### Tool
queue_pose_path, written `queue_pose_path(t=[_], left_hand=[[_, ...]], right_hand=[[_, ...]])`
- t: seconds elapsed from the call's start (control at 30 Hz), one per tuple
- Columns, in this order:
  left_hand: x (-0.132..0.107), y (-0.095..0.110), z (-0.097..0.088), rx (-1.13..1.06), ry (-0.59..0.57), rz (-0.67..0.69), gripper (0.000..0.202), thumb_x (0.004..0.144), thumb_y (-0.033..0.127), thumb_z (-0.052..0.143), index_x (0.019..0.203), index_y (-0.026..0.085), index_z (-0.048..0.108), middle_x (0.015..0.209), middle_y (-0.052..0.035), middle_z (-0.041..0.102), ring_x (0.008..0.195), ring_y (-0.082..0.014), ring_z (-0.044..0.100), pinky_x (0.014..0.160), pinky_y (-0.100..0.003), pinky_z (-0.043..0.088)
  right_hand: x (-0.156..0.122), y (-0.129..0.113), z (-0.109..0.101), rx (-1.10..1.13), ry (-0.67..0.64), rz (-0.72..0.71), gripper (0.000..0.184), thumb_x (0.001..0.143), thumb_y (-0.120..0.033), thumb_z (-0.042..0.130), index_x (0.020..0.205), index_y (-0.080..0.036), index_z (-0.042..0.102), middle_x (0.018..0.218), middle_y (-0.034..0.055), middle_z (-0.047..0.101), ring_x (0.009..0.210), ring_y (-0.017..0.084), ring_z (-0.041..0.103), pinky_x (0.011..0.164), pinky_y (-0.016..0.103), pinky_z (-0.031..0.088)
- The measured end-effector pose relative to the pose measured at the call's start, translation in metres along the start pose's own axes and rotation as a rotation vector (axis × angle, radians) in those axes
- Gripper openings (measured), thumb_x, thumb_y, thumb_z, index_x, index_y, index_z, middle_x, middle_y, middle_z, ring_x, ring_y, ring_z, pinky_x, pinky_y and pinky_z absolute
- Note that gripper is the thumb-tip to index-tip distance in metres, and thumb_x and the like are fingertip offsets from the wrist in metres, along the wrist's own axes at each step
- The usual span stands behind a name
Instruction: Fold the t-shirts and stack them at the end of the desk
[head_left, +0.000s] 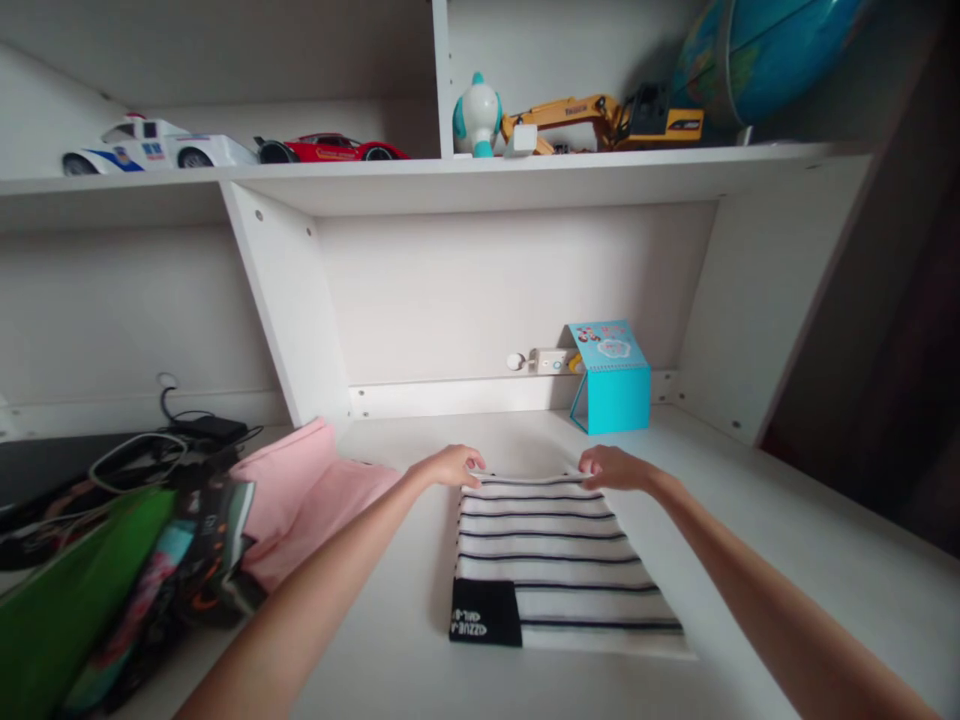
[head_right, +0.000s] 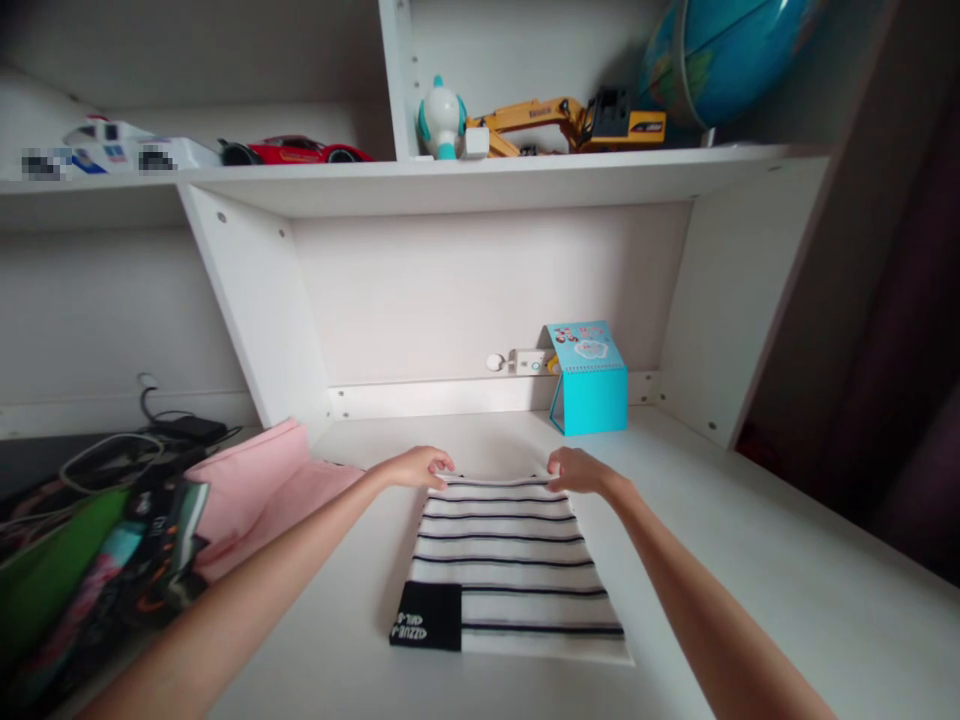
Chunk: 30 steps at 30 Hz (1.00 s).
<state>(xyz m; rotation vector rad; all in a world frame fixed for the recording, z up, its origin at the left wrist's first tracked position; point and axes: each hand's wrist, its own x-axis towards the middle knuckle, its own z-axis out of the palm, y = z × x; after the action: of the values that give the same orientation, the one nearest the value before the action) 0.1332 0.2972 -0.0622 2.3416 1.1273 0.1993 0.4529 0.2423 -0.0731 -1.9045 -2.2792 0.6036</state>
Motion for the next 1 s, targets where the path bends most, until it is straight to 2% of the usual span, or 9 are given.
queue_pose_path(t=[0.1,0.2,0.33,0.47,0.6,0.67,0.73,0.83,1.0], left_hand=[[0.000,-0.005,0.018,0.136,0.024,-0.016,0.036,0.062,0.031,0.066,0.093,0.014,0.063,0.090,-0.0050,0.063,0.078,-0.0162,0.054,0.065,-0.020,0.039],[-0.004,-0.001,0.022,0.158,0.028,0.004,0.023,0.065,0.028,0.063,0.082,0.013,0.064,0.077,-0.0027,0.063,0.069,-0.0150,0.054,0.060,-0.020,0.038],[-0.017,0.024,-0.011,0.163,0.095,0.088,0.018,0.063,0.021,0.062,0.080,0.014,0.063,0.080,-0.0010,0.061,0.070,-0.0132,0.052,0.063,-0.019,0.038],[-0.049,0.066,-0.059,0.105,0.423,0.276,0.023,0.072,0.026,0.055,0.092,0.017,0.059,0.088,-0.0006,0.059,0.076,-0.0134,0.051,0.069,-0.021,0.039],[-0.086,0.085,-0.068,0.153,0.576,0.410,0.025,0.074,0.019,0.051,0.098,0.019,0.058,0.093,-0.0008,0.061,0.088,-0.0154,0.050,0.080,-0.025,0.039],[-0.098,0.077,-0.053,0.217,0.505,0.443,0.029,0.075,0.011,0.048,0.100,0.019,0.060,0.095,-0.0024,0.062,0.092,-0.0163,0.050,0.084,-0.027,0.038],[-0.107,0.059,-0.030,0.271,0.344,0.433,0.034,0.072,0.004,0.046,0.099,0.019,0.063,0.095,-0.0034,0.064,0.093,-0.0173,0.051,0.086,-0.029,0.038],[-0.119,0.035,0.005,0.250,0.125,0.373,0.045,0.067,-0.002,0.045,0.101,0.021,0.064,0.100,-0.0031,0.064,0.097,-0.0184,0.053,0.088,-0.029,0.039],[-0.140,0.031,0.037,0.124,0.151,0.376,0.048,0.075,0.001,0.039,0.115,0.020,0.057,0.117,-0.0041,0.058,0.108,-0.0169,0.051,0.096,-0.028,0.036]], right_hand=[[-0.001,0.000,0.017,-0.037,0.011,0.062,0.024,0.085,-0.034,0.052,0.099,-0.015,0.056,0.100,0.0035,0.058,0.086,0.015,0.057,0.075,0.034,0.048],[-0.009,-0.007,0.019,-0.039,0.065,0.071,0.023,0.084,-0.034,0.053,0.095,-0.014,0.057,0.094,0.0020,0.059,0.080,0.014,0.057,0.071,0.032,0.048],[-0.036,-0.028,-0.020,-0.009,0.271,0.019,0.016,0.078,-0.027,0.058,0.087,-0.013,0.057,0.082,0.0025,0.061,0.077,0.015,0.057,0.069,0.027,0.046],[-0.095,-0.060,-0.062,0.035,0.627,-0.105,0.021,0.082,-0.033,0.047,0.096,-0.018,0.049,0.092,0.0048,0.060,0.085,0.017,0.056,0.074,0.026,0.044],[-0.163,-0.098,-0.045,-0.037,0.898,-0.332,0.021,0.083,-0.035,0.045,0.100,-0.024,0.047,0.097,0.0041,0.057,0.083,0.017,0.057,0.074,0.028,0.045],[-0.188,-0.115,-0.018,-0.084,0.734,-0.376,0.023,0.084,-0.031,0.044,0.105,-0.026,0.048,0.099,0.0040,0.057,0.085,0.017,0.058,0.074,0.027,0.045],[-0.205,-0.128,0.006,-0.069,0.426,-0.406,0.028,0.083,-0.032,0.047,0.110,-0.028,0.050,0.103,0.0028,0.059,0.089,0.017,0.058,0.076,0.026,0.046],[-0.208,-0.137,0.023,0.022,0.055,-0.395,0.030,0.084,-0.041,0.047,0.111,-0.031,0.055,0.110,0.0006,0.059,0.096,0.017,0.057,0.081,0.026,0.046],[-0.153,-0.106,0.024,0.050,0.099,-0.315,0.036,0.085,-0.038,0.040,0.117,-0.027,0.054,0.129,0.0025,0.047,0.121,0.020,0.039,0.100,0.035,0.032]])
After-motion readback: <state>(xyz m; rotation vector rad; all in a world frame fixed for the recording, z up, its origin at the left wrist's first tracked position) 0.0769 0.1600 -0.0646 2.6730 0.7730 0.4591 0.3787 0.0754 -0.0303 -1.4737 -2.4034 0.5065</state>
